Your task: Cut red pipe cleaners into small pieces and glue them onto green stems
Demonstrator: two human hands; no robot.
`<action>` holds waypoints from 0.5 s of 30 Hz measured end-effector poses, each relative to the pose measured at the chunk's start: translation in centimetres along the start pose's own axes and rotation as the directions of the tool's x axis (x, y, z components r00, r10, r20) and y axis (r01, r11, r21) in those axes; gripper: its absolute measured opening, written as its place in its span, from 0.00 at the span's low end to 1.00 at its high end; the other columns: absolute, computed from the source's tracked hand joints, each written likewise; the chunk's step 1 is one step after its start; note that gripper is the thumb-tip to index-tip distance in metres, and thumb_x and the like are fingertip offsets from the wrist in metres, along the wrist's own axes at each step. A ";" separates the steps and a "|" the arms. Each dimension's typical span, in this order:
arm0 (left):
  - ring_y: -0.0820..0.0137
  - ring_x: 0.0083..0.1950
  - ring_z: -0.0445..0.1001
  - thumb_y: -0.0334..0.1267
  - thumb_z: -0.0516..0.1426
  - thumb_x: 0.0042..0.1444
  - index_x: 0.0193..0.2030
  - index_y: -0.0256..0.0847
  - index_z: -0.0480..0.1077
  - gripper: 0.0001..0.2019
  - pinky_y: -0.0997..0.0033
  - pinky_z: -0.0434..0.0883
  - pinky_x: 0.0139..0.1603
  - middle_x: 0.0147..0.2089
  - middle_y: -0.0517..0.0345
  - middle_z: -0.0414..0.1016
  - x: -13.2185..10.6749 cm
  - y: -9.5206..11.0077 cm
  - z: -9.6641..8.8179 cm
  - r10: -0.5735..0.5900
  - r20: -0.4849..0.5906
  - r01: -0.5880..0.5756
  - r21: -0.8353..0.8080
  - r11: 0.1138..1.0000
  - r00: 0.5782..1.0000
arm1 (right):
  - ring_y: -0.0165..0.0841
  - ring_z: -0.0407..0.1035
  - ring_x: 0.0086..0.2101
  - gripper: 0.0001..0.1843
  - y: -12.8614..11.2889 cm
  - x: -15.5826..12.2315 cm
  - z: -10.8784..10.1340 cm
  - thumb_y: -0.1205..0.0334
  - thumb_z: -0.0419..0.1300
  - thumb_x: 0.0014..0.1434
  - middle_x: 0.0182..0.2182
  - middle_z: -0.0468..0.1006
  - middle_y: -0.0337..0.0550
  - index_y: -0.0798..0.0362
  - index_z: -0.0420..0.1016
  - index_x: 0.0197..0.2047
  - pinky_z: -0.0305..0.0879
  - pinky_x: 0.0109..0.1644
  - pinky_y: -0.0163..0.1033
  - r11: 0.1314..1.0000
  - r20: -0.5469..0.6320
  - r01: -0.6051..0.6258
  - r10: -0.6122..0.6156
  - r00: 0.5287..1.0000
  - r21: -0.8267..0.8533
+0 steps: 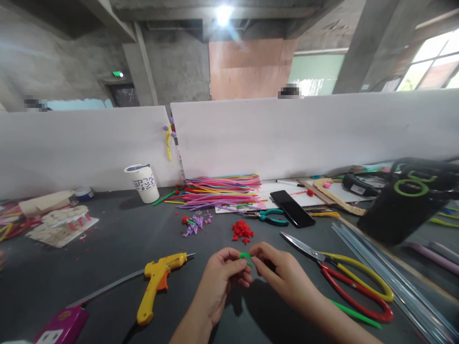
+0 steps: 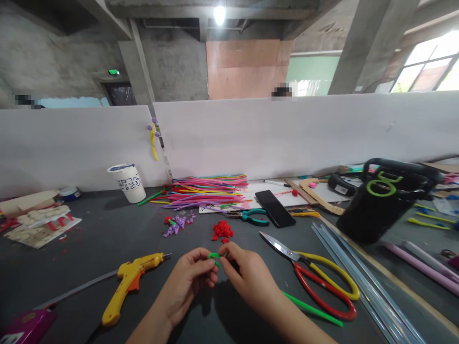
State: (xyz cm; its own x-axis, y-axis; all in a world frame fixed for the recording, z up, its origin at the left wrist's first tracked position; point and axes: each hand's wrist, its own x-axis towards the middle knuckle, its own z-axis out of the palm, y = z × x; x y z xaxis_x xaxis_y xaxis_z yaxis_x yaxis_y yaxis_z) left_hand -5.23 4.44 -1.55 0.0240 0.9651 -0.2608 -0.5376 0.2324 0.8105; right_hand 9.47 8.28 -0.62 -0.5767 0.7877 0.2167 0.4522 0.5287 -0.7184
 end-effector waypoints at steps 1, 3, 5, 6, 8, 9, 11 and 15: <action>0.77 0.19 0.70 0.31 0.63 0.40 0.26 0.34 0.67 0.08 0.79 0.66 0.21 0.20 0.59 0.73 0.0 0.0 0.0 0.001 -0.001 -0.001 -0.002 1.000 1.000 | 0.29 0.64 0.25 0.06 0.0 0.0 0.0 0.63 0.47 0.60 0.24 0.70 0.35 0.51 0.64 0.35 0.56 0.30 0.31 1.000 0.003 0.001 -0.001 1.000 -0.007; 0.77 0.20 0.70 0.31 0.62 0.42 0.25 0.33 0.67 0.07 0.79 0.66 0.22 0.21 0.58 0.73 0.0 -0.1 -0.1 0.006 0.000 -0.006 -0.009 1.000 1.000 | 0.28 0.64 0.24 0.06 0.0 -0.1 0.1 0.63 0.47 0.60 0.23 0.70 0.35 0.51 0.64 0.33 0.55 0.29 0.31 1.000 0.008 0.005 -0.005 1.000 -0.024; 0.78 0.20 0.70 0.31 0.61 0.43 0.25 0.33 0.67 0.06 0.80 0.67 0.23 0.22 0.58 0.73 0.0 -0.1 -0.2 0.010 0.002 -0.010 -0.017 1.000 1.000 | 0.28 0.63 0.24 0.07 -0.1 -0.2 0.1 0.63 0.47 0.60 0.22 0.69 0.35 0.51 0.63 0.32 0.54 0.28 0.31 1.000 0.008 0.004 -0.004 1.000 -0.030; 0.78 0.21 0.70 0.31 0.61 0.43 0.26 0.33 0.67 0.05 0.80 0.67 0.24 0.22 0.58 0.73 0.0 -0.2 -0.2 0.012 0.001 -0.012 -0.023 1.000 1.000 | 0.28 0.62 0.23 0.07 -0.1 -0.2 0.2 0.63 0.47 0.60 0.22 0.68 0.34 0.51 0.62 0.31 0.54 0.28 0.31 1.000 0.008 0.001 0.000 1.000 -0.026; 0.78 0.21 0.70 0.30 0.61 0.44 0.26 0.33 0.67 0.05 0.80 0.67 0.24 0.21 0.58 0.73 0.0 -0.2 -0.2 0.014 -0.001 -0.015 -0.034 0.999 1.000 | 0.27 0.61 0.23 0.07 -0.2 -0.2 0.3 0.63 0.47 0.60 0.22 0.67 0.34 0.51 0.62 0.31 0.53 0.27 0.30 1.000 0.010 -0.009 0.009 1.000 -0.006; 0.78 0.21 0.70 0.30 0.61 0.44 0.26 0.33 0.67 0.05 0.80 0.67 0.24 0.21 0.58 0.73 0.0 -0.2 -0.2 0.015 -0.002 -0.015 -0.039 0.999 1.000 | 0.27 0.61 0.23 0.06 -0.2 -0.2 0.4 0.63 0.47 0.59 0.22 0.67 0.33 0.51 0.62 0.31 0.53 0.27 0.30 1.000 0.013 -0.013 0.013 1.000 0.011; 0.78 0.22 0.70 0.30 0.61 0.44 0.26 0.34 0.67 0.05 0.80 0.67 0.24 0.22 0.59 0.73 -0.1 -0.2 -0.2 0.019 -0.004 -0.019 -0.043 0.999 1.000 | 0.27 0.62 0.23 0.06 -0.2 -0.1 0.5 0.63 0.48 0.59 0.22 0.67 0.34 0.52 0.63 0.31 0.54 0.28 0.30 0.998 0.022 -0.021 0.020 1.000 0.059; 0.78 0.21 0.70 0.31 0.61 0.43 0.26 0.34 0.66 0.06 0.80 0.67 0.24 0.20 0.59 0.73 -0.2 -0.2 0.0 0.042 -0.010 -0.042 -0.030 0.999 0.999 | 0.27 0.61 0.23 0.07 -0.3 0.2 0.6 0.63 0.48 0.58 0.21 0.67 0.33 0.52 0.63 0.30 0.55 0.28 0.30 0.985 0.039 -0.055 0.049 0.998 0.161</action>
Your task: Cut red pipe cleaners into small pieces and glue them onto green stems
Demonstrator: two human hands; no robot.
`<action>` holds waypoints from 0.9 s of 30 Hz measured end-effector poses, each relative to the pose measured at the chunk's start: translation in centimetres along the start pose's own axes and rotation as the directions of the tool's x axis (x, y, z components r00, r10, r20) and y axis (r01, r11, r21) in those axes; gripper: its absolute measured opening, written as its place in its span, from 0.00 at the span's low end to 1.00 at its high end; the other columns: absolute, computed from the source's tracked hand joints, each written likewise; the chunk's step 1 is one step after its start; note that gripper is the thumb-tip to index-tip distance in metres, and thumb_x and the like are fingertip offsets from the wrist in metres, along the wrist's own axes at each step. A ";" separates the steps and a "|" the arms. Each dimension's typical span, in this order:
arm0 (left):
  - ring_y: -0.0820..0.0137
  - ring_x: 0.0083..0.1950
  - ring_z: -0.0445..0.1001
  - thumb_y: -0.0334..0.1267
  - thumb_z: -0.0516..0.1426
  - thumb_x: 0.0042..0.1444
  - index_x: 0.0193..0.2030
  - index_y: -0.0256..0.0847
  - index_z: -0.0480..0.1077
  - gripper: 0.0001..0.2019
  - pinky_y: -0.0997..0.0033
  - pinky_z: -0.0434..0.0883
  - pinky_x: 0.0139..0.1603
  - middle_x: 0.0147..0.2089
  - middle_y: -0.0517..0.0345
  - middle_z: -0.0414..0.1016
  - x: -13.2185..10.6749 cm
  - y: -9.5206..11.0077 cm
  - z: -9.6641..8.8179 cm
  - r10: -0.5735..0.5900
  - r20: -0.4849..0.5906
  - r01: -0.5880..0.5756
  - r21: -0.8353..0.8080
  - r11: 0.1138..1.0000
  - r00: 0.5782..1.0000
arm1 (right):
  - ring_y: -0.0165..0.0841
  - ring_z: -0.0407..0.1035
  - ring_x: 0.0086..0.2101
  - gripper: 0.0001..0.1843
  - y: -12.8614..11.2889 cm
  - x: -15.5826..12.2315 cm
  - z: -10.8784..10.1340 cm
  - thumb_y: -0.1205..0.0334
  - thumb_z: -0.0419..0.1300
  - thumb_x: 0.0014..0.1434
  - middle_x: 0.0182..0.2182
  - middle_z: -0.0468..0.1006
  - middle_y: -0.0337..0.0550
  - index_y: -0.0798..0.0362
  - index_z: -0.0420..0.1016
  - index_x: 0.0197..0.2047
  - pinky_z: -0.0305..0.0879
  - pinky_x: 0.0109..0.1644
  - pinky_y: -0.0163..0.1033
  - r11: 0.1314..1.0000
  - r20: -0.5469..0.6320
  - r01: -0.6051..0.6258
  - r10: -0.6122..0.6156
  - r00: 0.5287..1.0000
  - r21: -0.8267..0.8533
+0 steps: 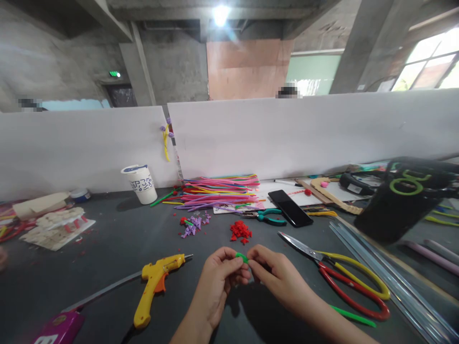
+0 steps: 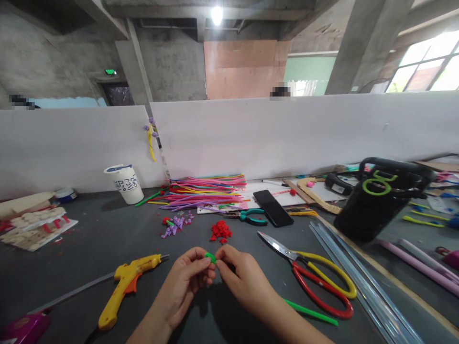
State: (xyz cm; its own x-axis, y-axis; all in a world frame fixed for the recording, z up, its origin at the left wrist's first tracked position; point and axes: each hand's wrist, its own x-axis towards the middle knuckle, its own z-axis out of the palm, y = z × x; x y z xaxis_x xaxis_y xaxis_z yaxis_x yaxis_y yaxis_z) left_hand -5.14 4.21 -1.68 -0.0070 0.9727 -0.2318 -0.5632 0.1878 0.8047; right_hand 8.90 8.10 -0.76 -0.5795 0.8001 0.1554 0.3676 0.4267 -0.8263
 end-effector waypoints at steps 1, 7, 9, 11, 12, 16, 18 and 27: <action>0.78 0.21 0.70 0.31 0.61 0.43 0.26 0.34 0.66 0.06 0.80 0.67 0.24 0.20 0.59 0.73 0.0 0.0 0.0 0.006 -0.002 -0.006 0.006 1.000 1.000 | 0.27 0.61 0.23 0.07 0.0 0.1 0.0 0.63 0.48 0.58 0.21 0.67 0.33 0.52 0.64 0.30 0.55 0.28 0.30 1.000 0.002 -0.003 0.003 1.000 0.012; 0.76 0.19 0.70 0.31 0.63 0.39 0.24 0.36 0.65 0.09 0.79 0.66 0.21 0.19 0.59 0.74 0.2 0.1 0.2 0.046 -0.037 -0.044 0.051 0.998 0.998 | 0.27 0.62 0.25 0.09 -0.2 0.0 -0.3 0.63 0.48 0.58 0.23 0.69 0.34 0.53 0.65 0.29 0.55 0.29 0.30 1.000 0.025 0.024 -0.023 0.999 -0.008; 0.75 0.19 0.71 0.31 0.63 0.39 0.24 0.35 0.65 0.09 0.78 0.66 0.21 0.19 0.59 0.74 0.3 0.1 0.2 0.051 -0.041 -0.048 0.063 0.997 0.998 | 0.27 0.61 0.24 0.09 -0.3 0.0 -0.3 0.64 0.48 0.58 0.22 0.68 0.34 0.53 0.65 0.28 0.54 0.29 0.31 1.000 0.023 0.021 -0.021 1.000 -0.019; 0.75 0.19 0.71 0.32 0.63 0.39 0.24 0.35 0.65 0.09 0.77 0.66 0.21 0.19 0.59 0.74 0.4 0.1 0.2 0.053 -0.039 -0.050 0.072 0.996 0.998 | 0.27 0.61 0.24 0.09 -0.3 -0.1 -0.3 0.63 0.48 0.58 0.22 0.68 0.34 0.53 0.65 0.28 0.54 0.29 0.31 1.000 0.016 0.017 -0.016 1.000 -0.022; 0.74 0.19 0.71 0.32 0.63 0.39 0.24 0.35 0.65 0.09 0.77 0.67 0.21 0.19 0.59 0.74 0.4 0.1 0.2 0.051 -0.036 -0.048 0.075 0.996 0.998 | 0.27 0.61 0.24 0.09 -0.2 -0.1 -0.3 0.63 0.48 0.58 0.22 0.68 0.34 0.53 0.65 0.28 0.54 0.28 0.31 1.000 0.013 0.014 -0.014 1.000 -0.018; 0.75 0.19 0.70 0.31 0.63 0.39 0.24 0.35 0.66 0.09 0.77 0.67 0.22 0.19 0.59 0.74 0.3 0.1 0.2 0.026 -0.014 -0.025 0.077 0.997 1.000 | 0.27 0.60 0.24 0.10 0.0 -0.1 -0.2 0.62 0.49 0.58 0.22 0.67 0.34 0.53 0.64 0.27 0.54 0.28 0.31 1.000 0.009 0.005 -0.005 1.000 -0.010; 0.75 0.20 0.71 0.31 0.63 0.39 0.24 0.35 0.66 0.08 0.77 0.67 0.23 0.20 0.58 0.74 0.2 0.1 0.2 0.015 -0.005 -0.014 0.076 0.997 1.000 | 0.27 0.60 0.24 0.10 0.1 -0.1 -0.1 0.62 0.49 0.58 0.21 0.67 0.34 0.54 0.64 0.27 0.54 0.28 0.31 1.000 0.011 0.002 -0.002 1.000 -0.021; 0.73 0.19 0.71 0.33 0.64 0.37 0.23 0.34 0.67 0.09 0.76 0.67 0.22 0.19 0.56 0.74 0.4 -0.2 0.0 -0.008 -0.028 0.011 0.104 0.995 1.000 | 0.27 0.59 0.23 0.10 0.0 -0.1 -0.1 0.64 0.49 0.58 0.21 0.66 0.34 0.53 0.63 0.26 0.53 0.27 0.31 0.997 0.002 0.012 -0.012 1.000 -0.074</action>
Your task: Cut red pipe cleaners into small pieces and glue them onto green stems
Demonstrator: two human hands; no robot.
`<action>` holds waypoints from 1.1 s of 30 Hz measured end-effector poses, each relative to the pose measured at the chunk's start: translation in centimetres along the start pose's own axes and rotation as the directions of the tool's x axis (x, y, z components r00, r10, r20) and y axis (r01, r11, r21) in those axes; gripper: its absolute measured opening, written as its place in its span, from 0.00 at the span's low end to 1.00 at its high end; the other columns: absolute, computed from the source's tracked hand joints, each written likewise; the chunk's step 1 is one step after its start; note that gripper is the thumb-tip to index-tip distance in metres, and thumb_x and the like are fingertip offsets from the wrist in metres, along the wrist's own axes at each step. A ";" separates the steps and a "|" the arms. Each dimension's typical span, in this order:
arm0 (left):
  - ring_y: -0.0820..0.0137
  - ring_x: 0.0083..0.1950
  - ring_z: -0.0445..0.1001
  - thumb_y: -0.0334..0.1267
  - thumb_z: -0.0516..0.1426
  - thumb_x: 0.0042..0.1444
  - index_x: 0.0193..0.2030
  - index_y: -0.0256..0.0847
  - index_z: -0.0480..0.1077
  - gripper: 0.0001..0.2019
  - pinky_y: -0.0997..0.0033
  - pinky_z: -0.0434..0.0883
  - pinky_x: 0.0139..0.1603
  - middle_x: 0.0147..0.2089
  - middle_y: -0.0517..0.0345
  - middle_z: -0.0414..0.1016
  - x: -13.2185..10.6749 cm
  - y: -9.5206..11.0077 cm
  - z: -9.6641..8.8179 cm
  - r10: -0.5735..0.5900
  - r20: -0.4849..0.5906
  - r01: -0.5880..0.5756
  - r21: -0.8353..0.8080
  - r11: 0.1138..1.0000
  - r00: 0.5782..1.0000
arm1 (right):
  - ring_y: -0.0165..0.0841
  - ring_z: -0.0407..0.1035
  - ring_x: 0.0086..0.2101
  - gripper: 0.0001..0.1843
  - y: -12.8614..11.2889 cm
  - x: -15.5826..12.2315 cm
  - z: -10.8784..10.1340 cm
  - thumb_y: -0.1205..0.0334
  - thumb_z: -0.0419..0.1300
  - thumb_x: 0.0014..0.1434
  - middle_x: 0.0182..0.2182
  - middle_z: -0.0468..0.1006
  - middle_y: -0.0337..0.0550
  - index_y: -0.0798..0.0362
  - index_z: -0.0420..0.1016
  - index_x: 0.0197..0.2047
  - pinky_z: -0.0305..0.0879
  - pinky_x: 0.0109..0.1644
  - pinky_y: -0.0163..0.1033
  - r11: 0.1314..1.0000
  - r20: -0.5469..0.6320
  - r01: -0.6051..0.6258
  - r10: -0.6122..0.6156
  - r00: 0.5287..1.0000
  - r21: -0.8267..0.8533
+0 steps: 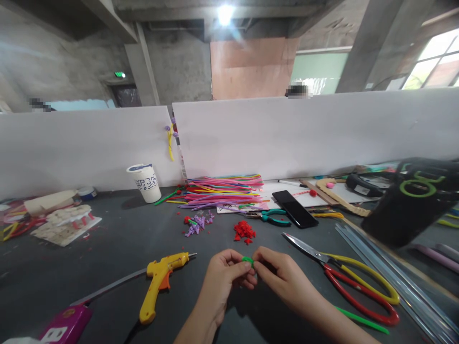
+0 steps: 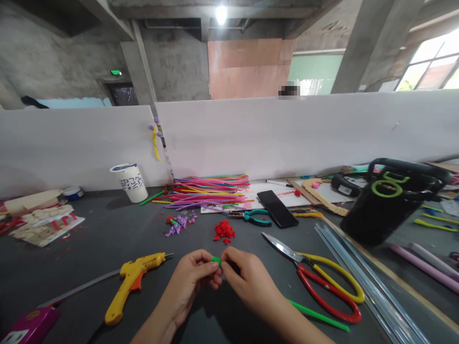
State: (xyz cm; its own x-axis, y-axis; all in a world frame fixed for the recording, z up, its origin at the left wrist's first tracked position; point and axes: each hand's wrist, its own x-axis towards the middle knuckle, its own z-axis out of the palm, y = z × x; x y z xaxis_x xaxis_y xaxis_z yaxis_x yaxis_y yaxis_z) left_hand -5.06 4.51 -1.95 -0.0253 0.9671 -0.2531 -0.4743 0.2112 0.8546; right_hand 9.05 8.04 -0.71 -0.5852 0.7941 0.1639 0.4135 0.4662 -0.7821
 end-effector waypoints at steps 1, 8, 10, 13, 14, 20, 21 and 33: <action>0.73 0.19 0.71 0.33 0.64 0.37 0.22 0.34 0.67 0.09 0.76 0.67 0.21 0.19 0.56 0.74 0.1 0.0 0.0 0.000 -0.007 0.000 0.002 1.000 1.000 | 0.27 0.59 0.23 0.10 -0.1 0.0 0.0 0.64 0.49 0.58 0.21 0.67 0.34 0.53 0.63 0.25 0.53 0.27 0.31 1.000 -0.003 0.008 -0.008 1.000 -0.008; 0.77 0.18 0.68 0.33 0.63 0.38 0.21 0.34 0.67 0.08 0.79 0.63 0.20 0.18 0.58 0.73 0.0 -0.2 0.1 0.039 -0.051 -0.038 0.019 0.999 0.998 | 0.27 0.61 0.25 0.10 -0.3 0.0 0.0 0.63 0.48 0.58 0.23 0.69 0.36 0.54 0.65 0.27 0.55 0.30 0.31 0.998 0.026 -0.007 0.006 1.000 0.062; 0.77 0.18 0.68 0.34 0.63 0.38 0.21 0.35 0.67 0.08 0.79 0.63 0.20 0.18 0.59 0.73 -0.1 -0.1 0.2 0.044 -0.045 -0.043 0.027 0.999 0.998 | 0.27 0.60 0.25 0.10 -0.2 0.1 0.1 0.62 0.49 0.58 0.22 0.68 0.35 0.54 0.65 0.27 0.55 0.29 0.31 0.996 0.018 -0.029 0.028 0.999 0.088; 0.76 0.18 0.68 0.35 0.63 0.39 0.22 0.35 0.67 0.09 0.78 0.63 0.21 0.19 0.58 0.73 -0.2 0.3 0.1 0.031 -0.007 -0.030 0.046 0.998 1.000 | 0.26 0.58 0.22 0.10 0.2 0.2 0.1 0.62 0.49 0.58 0.20 0.65 0.33 0.53 0.62 0.26 0.53 0.25 0.30 0.992 0.013 -0.060 0.059 0.998 0.115; 0.76 0.18 0.68 0.36 0.62 0.40 0.23 0.35 0.67 0.08 0.78 0.64 0.21 0.20 0.58 0.73 -0.2 0.5 0.0 0.024 0.011 -0.024 0.056 0.998 1.000 | 0.25 0.57 0.21 0.10 0.2 0.2 0.1 0.62 0.48 0.58 0.20 0.64 0.33 0.53 0.62 0.26 0.52 0.24 0.30 0.989 0.025 -0.070 0.068 0.997 0.128; 0.75 0.19 0.68 0.36 0.61 0.43 0.26 0.34 0.71 0.07 0.77 0.64 0.21 0.19 0.58 0.72 -0.4 1.8 -0.7 0.002 0.072 -0.014 0.162 0.987 0.997 | 0.24 0.54 0.19 0.09 -0.2 0.3 -0.2 0.66 0.48 0.55 0.17 0.60 0.30 0.53 0.60 0.24 0.50 0.22 0.28 0.987 0.099 -0.101 0.089 0.991 0.122; 0.75 0.18 0.68 0.35 0.62 0.42 0.24 0.33 0.71 0.06 0.77 0.64 0.21 0.19 0.58 0.72 -0.4 1.9 -0.7 -0.001 0.077 -0.013 0.182 0.983 0.997 | 0.24 0.54 0.19 0.09 -0.3 0.3 -0.3 0.66 0.48 0.55 0.17 0.60 0.30 0.53 0.59 0.24 0.50 0.22 0.28 0.991 0.090 -0.094 0.085 0.992 0.099; 0.78 0.17 0.66 0.34 0.62 0.39 0.22 0.35 0.68 0.07 0.79 0.61 0.20 0.18 0.60 0.71 -0.3 1.4 -0.7 -0.038 0.011 0.036 0.129 0.991 0.999 | 0.29 0.64 0.30 0.06 -0.3 -0.3 -0.7 0.70 0.49 0.55 0.31 0.70 0.42 0.52 0.66 0.33 0.58 0.33 0.32 0.920 -0.020 0.274 -0.292 0.956 -0.280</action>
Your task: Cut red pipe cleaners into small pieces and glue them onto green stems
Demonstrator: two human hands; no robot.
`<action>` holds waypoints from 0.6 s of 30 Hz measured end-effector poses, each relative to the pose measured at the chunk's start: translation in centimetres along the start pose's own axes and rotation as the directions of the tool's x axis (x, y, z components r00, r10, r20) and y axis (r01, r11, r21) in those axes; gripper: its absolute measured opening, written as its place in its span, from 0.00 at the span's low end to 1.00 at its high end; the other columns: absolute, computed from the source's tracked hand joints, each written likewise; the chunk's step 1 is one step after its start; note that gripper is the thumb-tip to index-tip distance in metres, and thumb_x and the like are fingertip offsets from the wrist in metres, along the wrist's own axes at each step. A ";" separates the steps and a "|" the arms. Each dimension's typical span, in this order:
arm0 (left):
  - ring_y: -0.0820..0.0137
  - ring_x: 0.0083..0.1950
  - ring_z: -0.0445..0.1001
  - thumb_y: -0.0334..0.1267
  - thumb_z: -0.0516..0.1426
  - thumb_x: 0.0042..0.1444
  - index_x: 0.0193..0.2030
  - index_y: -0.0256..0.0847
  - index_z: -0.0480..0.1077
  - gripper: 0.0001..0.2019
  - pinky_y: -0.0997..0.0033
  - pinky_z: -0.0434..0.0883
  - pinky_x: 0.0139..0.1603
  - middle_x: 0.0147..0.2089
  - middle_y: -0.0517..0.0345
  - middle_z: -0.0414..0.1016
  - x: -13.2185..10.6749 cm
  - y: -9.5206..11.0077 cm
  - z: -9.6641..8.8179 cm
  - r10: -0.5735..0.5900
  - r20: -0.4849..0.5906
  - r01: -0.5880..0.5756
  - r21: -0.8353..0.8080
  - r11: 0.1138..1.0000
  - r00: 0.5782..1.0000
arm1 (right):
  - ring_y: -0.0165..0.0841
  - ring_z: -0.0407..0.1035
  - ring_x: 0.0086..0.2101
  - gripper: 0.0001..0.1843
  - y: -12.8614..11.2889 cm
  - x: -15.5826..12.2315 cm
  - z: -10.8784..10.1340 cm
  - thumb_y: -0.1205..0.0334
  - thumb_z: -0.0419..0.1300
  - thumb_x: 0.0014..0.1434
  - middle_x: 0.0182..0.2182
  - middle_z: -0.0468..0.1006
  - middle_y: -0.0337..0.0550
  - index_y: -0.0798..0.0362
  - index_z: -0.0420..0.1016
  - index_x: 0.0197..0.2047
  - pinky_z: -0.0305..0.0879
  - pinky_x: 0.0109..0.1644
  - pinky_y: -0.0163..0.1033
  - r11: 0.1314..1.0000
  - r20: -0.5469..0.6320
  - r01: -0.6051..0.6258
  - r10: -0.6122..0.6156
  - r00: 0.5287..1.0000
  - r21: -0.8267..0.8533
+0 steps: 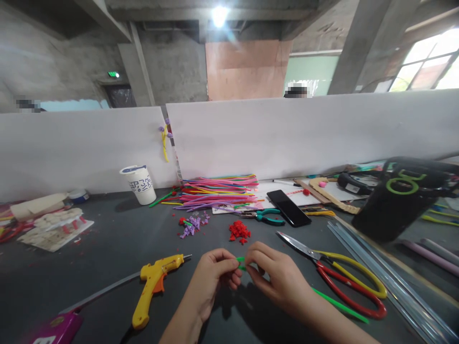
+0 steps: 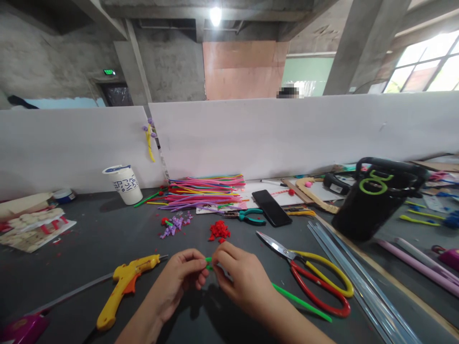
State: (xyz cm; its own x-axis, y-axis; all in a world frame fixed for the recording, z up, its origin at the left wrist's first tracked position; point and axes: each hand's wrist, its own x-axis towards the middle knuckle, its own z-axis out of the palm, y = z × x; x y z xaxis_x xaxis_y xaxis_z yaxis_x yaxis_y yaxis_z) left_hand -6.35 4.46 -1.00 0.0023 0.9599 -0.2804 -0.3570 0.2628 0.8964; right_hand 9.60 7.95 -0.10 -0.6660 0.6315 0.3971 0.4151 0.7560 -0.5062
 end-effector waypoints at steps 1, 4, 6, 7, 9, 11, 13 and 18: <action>0.78 0.17 0.66 0.34 0.61 0.40 0.21 0.35 0.68 0.07 0.79 0.61 0.20 0.18 0.60 0.71 0.0 -0.1 0.0 -0.004 -0.004 0.004 -0.008 1.000 1.000 | 0.30 0.64 0.31 0.07 -0.1 0.0 -0.1 0.70 0.49 0.55 0.32 0.70 0.43 0.52 0.66 0.33 0.58 0.34 0.33 1.000 0.014 0.022 -0.022 1.000 -0.006; 0.77 0.17 0.66 0.34 0.61 0.40 0.21 0.35 0.68 0.07 0.79 0.61 0.20 0.18 0.59 0.70 0.0 -0.2 0.1 -0.005 -0.009 0.005 -0.016 1.000 1.000 | 0.30 0.65 0.34 0.07 -0.5 0.0 -0.3 0.71 0.52 0.53 0.36 0.70 0.43 0.52 0.68 0.35 0.59 0.37 0.33 0.999 0.024 0.003 -0.004 1.000 0.032; 0.77 0.18 0.66 0.35 0.62 0.39 0.21 0.35 0.68 0.07 0.78 0.62 0.20 0.18 0.59 0.70 0.0 -0.2 0.2 0.002 -0.016 -0.002 -0.014 1.000 1.000 | 0.30 0.65 0.33 0.06 -0.6 0.0 -0.2 0.70 0.53 0.53 0.36 0.69 0.42 0.52 0.68 0.34 0.60 0.36 0.33 0.997 0.017 -0.021 0.020 1.000 0.069; 0.77 0.18 0.66 0.35 0.62 0.39 0.21 0.35 0.68 0.07 0.78 0.62 0.20 0.18 0.60 0.70 0.0 -0.1 0.3 0.005 -0.021 -0.005 -0.010 1.000 1.000 | 0.29 0.65 0.33 0.05 -0.6 0.0 -0.1 0.70 0.53 0.54 0.35 0.70 0.42 0.52 0.68 0.33 0.60 0.36 0.32 0.996 0.013 -0.029 0.028 1.000 0.082; 0.77 0.17 0.65 0.35 0.62 0.38 0.20 0.35 0.68 0.07 0.78 0.61 0.20 0.18 0.60 0.69 -0.1 0.1 0.3 0.008 -0.031 -0.008 0.007 1.000 0.999 | 0.29 0.65 0.32 0.05 -0.5 0.0 0.1 0.70 0.52 0.55 0.34 0.69 0.42 0.52 0.67 0.32 0.60 0.35 0.32 0.994 0.011 -0.042 0.041 0.999 0.100; 0.78 0.17 0.65 0.34 0.61 0.38 0.20 0.36 0.68 0.06 0.79 0.60 0.19 0.17 0.61 0.69 -0.2 0.2 0.4 0.005 -0.040 -0.004 0.034 0.999 0.999 | 0.28 0.64 0.30 0.06 -0.4 0.0 0.3 0.70 0.51 0.55 0.33 0.69 0.42 0.52 0.65 0.30 0.60 0.33 0.32 0.992 0.016 -0.050 0.049 0.999 0.120; 0.78 0.16 0.64 0.33 0.60 0.38 0.20 0.36 0.68 0.05 0.79 0.59 0.19 0.16 0.62 0.68 -0.2 0.3 0.3 0.003 -0.046 0.000 0.067 0.998 0.999 | 0.27 0.63 0.28 0.06 -0.3 0.0 0.5 0.71 0.51 0.55 0.32 0.69 0.41 0.52 0.63 0.29 0.59 0.31 0.31 0.988 0.014 -0.063 0.062 0.998 0.144; 0.78 0.15 0.62 0.32 0.59 0.40 0.19 0.35 0.69 0.04 0.79 0.58 0.17 0.14 0.62 0.66 -0.1 0.5 0.0 0.009 -0.028 -0.005 0.165 0.986 1.000 | 0.27 0.61 0.27 0.07 -0.3 0.1 0.7 0.73 0.51 0.53 0.29 0.67 0.39 0.52 0.61 0.27 0.58 0.30 0.31 0.971 0.002 -0.113 0.116 0.993 0.209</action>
State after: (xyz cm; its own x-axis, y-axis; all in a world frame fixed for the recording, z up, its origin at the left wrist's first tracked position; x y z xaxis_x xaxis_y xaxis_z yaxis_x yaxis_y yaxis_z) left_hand -6.47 4.48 -0.54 -0.0270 0.9592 -0.2816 -0.1976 0.2710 0.9421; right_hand 8.99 7.64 -0.50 -0.6145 0.7144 0.3347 0.3492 0.6268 -0.6966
